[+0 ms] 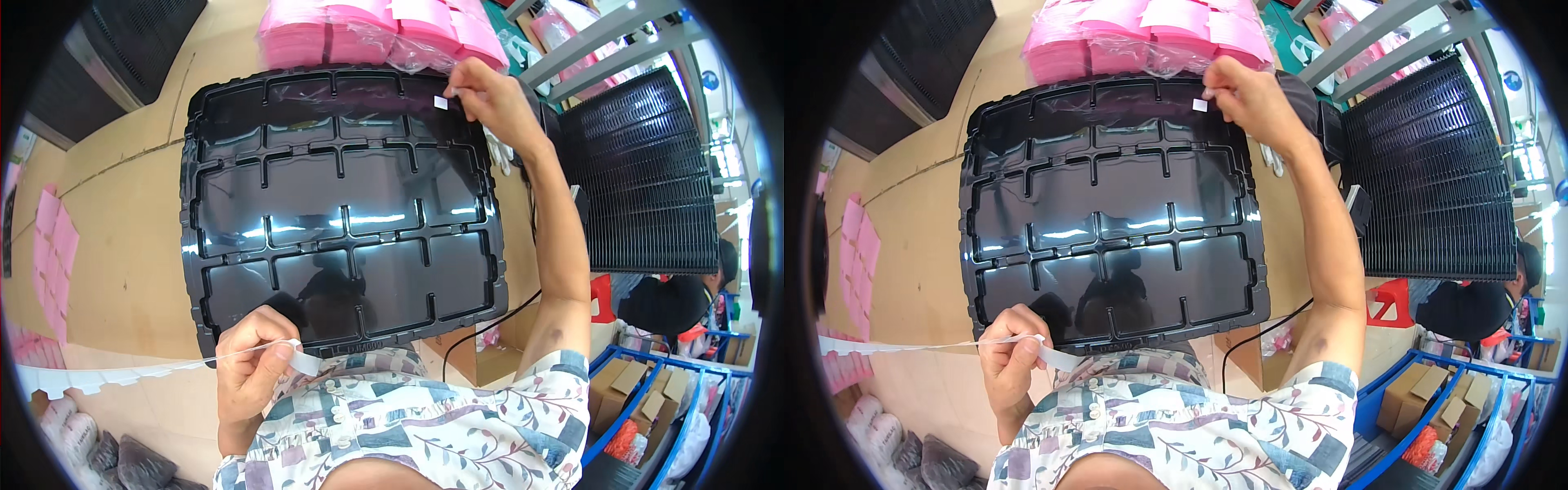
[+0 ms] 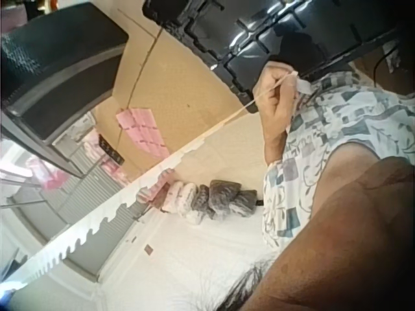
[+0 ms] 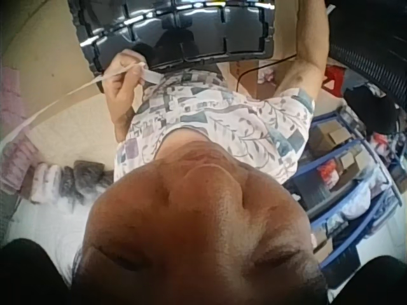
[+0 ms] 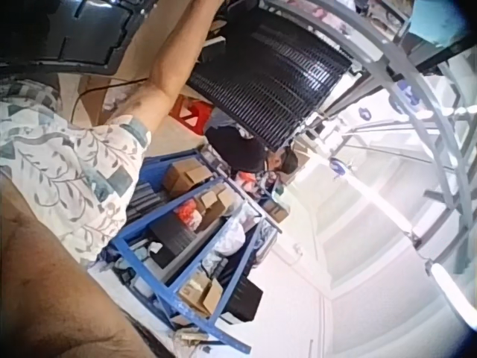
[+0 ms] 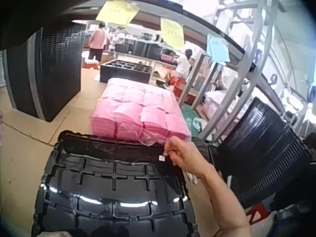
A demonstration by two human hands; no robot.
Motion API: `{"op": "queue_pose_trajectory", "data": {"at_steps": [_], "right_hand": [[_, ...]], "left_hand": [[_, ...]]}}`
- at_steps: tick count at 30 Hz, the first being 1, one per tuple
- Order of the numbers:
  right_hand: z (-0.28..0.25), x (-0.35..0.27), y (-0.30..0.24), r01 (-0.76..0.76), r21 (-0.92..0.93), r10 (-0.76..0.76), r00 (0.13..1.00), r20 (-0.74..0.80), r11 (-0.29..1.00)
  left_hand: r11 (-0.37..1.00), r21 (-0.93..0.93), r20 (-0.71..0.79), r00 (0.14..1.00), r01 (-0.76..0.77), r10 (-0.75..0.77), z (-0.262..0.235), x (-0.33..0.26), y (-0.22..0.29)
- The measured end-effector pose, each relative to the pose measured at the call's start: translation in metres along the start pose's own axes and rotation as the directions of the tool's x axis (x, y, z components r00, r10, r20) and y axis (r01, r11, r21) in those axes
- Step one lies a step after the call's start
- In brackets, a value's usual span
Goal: The person assembles a black plastic tray by first placing a pink foam insert into the tray's grid. They then apply small white adhesive pads to the tray's surface using a strip of labels. Finally, they place another pink foam insert on top of the tray to complete the assembly.
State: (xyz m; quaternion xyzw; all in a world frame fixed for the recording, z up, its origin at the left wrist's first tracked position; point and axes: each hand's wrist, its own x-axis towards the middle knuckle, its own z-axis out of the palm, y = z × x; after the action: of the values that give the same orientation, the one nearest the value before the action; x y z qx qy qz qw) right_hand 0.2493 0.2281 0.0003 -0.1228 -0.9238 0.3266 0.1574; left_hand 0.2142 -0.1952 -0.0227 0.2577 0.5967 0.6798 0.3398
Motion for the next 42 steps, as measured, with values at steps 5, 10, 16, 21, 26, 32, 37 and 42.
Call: {"op": "queue_pose_trajectory", "data": {"at_steps": [5, 10, 16, 21, 26, 32, 37, 42], "right_hand": [[0.003, 0.006, 0.012, 0.201, -0.272, -0.196, 0.98, 0.045, 0.941], [0.005, 0.007, 0.001, 0.135, -0.315, -0.121, 0.991, 0.063, 0.939], [0.01, 0.013, 0.012, 0.281, -0.388, -0.259, 0.96, 0.111, 0.878], [0.018, 0.007, 0.013, 0.317, -0.568, -0.296, 0.946, 0.132, 0.76], [0.013, -0.004, 0.012, 0.25, -0.501, -0.279, 0.96, 0.019, 0.829], [0.012, 0.007, 0.01, 0.322, -0.527, -0.3, 0.945, 0.13, 0.786], [0.014, 0.011, 0.011, 0.333, -0.618, -0.282, 0.942, 0.184, 0.712], [0.009, 0.002, 0.009, 0.301, -0.539, -0.239, 0.954, 0.183, 0.787]], "left_hand": [[1.0, 0.015, -0.007, 1.0, -0.012, 0.012, 0.0, 0.0, -0.002], [0.999, 0.031, -0.001, 1.0, -0.025, 0.025, -0.001, 0.0, -0.003], [0.999, 0.016, -0.005, 0.999, -0.034, 0.034, 0.001, 0.001, 0.0], [0.999, 0.029, 0.006, 0.999, -0.036, 0.036, -0.001, 0.001, -0.002], [0.998, 0.037, 0.012, 0.998, -0.058, 0.057, -0.001, 0.002, -0.003], [0.998, 0.037, 0.004, 0.998, -0.057, 0.057, -0.002, 0.002, -0.004], [0.996, 0.05, 0.013, 0.998, -0.067, 0.067, -0.002, 0.003, -0.003], [0.996, 0.062, 0.018, 0.997, -0.07, 0.069, -0.004, 0.001, -0.004]]}}
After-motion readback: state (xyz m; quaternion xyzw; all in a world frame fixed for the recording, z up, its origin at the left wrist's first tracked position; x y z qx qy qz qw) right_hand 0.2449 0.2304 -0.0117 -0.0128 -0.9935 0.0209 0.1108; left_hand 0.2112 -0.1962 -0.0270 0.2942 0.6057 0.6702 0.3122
